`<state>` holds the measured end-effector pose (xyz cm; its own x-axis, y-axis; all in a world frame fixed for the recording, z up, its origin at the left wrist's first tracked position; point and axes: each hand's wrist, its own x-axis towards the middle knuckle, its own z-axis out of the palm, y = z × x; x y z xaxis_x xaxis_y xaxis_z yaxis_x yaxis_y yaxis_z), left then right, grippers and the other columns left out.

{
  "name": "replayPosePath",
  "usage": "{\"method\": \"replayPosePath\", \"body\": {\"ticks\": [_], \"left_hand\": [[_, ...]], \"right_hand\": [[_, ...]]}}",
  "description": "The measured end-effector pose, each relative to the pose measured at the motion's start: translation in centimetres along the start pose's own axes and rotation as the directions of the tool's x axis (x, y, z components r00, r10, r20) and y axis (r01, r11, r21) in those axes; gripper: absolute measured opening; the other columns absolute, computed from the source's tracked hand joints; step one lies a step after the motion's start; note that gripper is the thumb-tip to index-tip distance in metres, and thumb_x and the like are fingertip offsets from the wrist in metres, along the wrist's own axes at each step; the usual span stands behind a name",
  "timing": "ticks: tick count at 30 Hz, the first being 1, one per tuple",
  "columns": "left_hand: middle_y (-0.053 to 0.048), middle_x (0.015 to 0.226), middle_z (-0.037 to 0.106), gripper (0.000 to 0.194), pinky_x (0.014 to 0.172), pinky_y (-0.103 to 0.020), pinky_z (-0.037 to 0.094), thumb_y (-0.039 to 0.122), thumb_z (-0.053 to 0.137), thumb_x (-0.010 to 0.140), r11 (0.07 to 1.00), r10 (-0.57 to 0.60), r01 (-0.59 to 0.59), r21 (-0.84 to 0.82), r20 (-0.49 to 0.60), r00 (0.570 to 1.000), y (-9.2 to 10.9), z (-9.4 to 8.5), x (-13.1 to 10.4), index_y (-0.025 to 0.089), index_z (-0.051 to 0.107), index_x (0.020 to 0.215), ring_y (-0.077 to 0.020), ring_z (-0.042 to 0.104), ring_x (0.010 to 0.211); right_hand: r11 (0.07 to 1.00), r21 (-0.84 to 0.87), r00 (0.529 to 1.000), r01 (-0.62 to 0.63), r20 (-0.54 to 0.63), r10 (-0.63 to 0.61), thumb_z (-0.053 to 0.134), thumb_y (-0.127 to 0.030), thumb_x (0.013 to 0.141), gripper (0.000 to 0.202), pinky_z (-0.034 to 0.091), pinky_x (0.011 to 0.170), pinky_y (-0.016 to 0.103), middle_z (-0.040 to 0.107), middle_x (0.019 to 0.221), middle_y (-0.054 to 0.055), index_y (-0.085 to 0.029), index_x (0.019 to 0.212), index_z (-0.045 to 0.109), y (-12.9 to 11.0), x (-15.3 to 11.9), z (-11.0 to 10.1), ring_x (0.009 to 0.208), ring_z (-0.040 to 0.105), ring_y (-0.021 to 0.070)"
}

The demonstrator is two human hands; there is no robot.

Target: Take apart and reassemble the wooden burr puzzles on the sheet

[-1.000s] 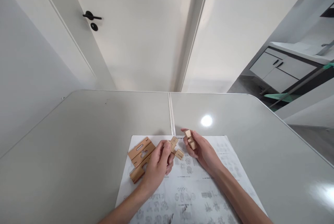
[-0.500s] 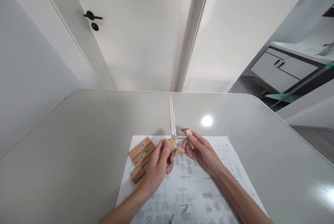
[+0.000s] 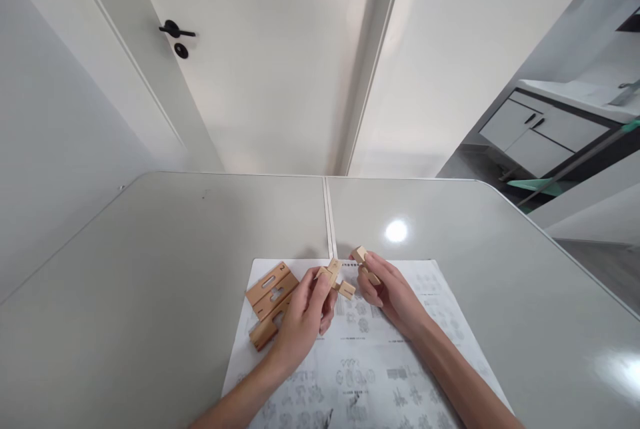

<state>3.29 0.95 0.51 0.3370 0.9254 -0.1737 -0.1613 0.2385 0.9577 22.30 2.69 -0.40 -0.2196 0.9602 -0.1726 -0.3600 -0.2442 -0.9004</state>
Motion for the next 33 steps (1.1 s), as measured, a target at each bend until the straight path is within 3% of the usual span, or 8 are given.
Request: {"method": "replayPosePath", "body": {"ticks": [20,29,33], "left_hand": [[0.007,0.071,0.044,0.039,0.048,-0.024,0.028,0.058,0.045,0.106,1.0,0.006,-0.006,0.015,0.013,1.0,-0.1,-0.09,0.07,0.022,0.047,0.091,-0.0061,0.034,0.049],[0.007,0.07,0.044,0.038,0.049,-0.024,0.028,0.057,0.044,0.106,1.0,0.004,-0.004,0.028,0.016,1.0,-0.15,-0.08,0.1,0.023,0.046,0.091,-0.0065,0.033,0.049],[0.007,0.07,0.044,0.038,0.049,-0.024,0.028,0.057,0.044,0.106,1.0,0.006,-0.006,0.028,0.012,1.0,-0.07,-0.06,0.03,0.023,0.045,0.089,-0.0067,0.033,0.049]], "right_hand": [[0.997,0.079,1.0,-0.019,0.025,0.017,0.062,-0.055,0.101,0.043,0.013,0.047,0.024,0.025,0.06,-0.009,-0.014,0.105,0.071,0.29,0.31,-0.15,0.054,0.014,0.0087],[0.997,0.071,1.0,-0.012,0.009,0.011,0.062,-0.053,0.101,0.044,0.015,0.045,0.023,0.027,0.054,-0.011,-0.02,0.129,0.065,0.19,0.11,-0.23,0.049,0.015,0.0089],[0.998,0.058,1.0,-0.011,0.015,0.01,0.062,-0.054,0.101,0.042,0.015,0.043,0.022,0.023,0.051,-0.012,-0.019,0.125,0.065,0.17,-0.03,-0.24,0.046,0.013,0.0083]]}}
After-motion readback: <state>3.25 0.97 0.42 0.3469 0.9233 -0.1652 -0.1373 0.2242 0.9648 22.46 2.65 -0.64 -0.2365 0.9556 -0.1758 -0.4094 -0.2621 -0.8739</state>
